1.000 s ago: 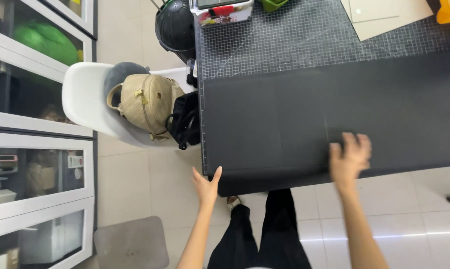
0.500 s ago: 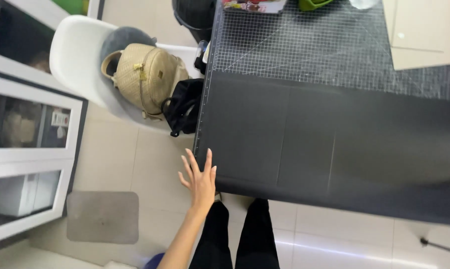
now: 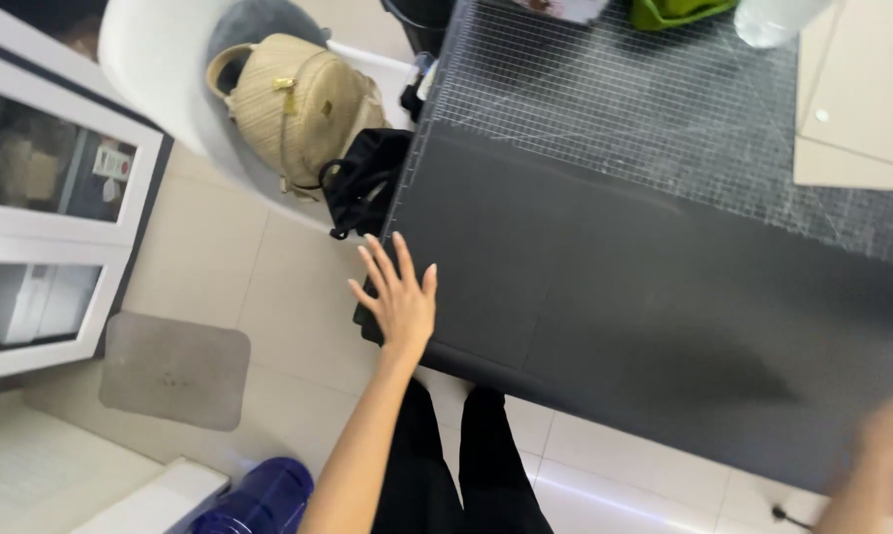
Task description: The person uses a roller to apply adhesive to two beige rectangular boards, then places them onto a large black sheet. They smooth the boards and the black sheet with a blue plastic scraper, then lift and reposition the black sheet before placing the boards back on it.
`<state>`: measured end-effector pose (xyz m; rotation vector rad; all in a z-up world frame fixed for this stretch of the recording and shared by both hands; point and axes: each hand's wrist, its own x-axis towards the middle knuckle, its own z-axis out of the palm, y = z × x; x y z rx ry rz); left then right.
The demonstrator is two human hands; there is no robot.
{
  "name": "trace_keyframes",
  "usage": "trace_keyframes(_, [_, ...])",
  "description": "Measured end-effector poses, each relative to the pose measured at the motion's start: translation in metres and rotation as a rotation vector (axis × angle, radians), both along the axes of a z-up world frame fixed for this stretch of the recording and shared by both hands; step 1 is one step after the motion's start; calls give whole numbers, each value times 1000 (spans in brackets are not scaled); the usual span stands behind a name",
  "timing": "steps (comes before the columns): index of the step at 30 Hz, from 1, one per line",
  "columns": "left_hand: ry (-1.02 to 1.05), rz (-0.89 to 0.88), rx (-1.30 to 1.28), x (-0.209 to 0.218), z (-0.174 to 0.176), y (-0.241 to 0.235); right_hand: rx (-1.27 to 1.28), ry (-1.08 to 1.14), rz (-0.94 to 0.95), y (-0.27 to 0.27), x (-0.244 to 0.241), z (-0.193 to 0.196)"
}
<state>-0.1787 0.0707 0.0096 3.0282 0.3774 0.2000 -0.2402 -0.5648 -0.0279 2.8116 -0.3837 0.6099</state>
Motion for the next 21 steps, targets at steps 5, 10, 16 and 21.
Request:
trace_keyframes(5, [-65, 129, 27, 6, 0, -7, 10, 227, 555, 366, 50, 126])
trace_keyframes(10, [-65, 148, 7, 8, 6, -6, 442, 238, 1082, 427, 114, 23])
trace_keyframes(16, [-54, 181, -26, 10, 11, -6, 518, 87, 1053, 459, 196, 31])
trace_keyframes(21, [-23, 175, -67, 12, 13, -2, 498, 168, 1030, 453, 182, 16])
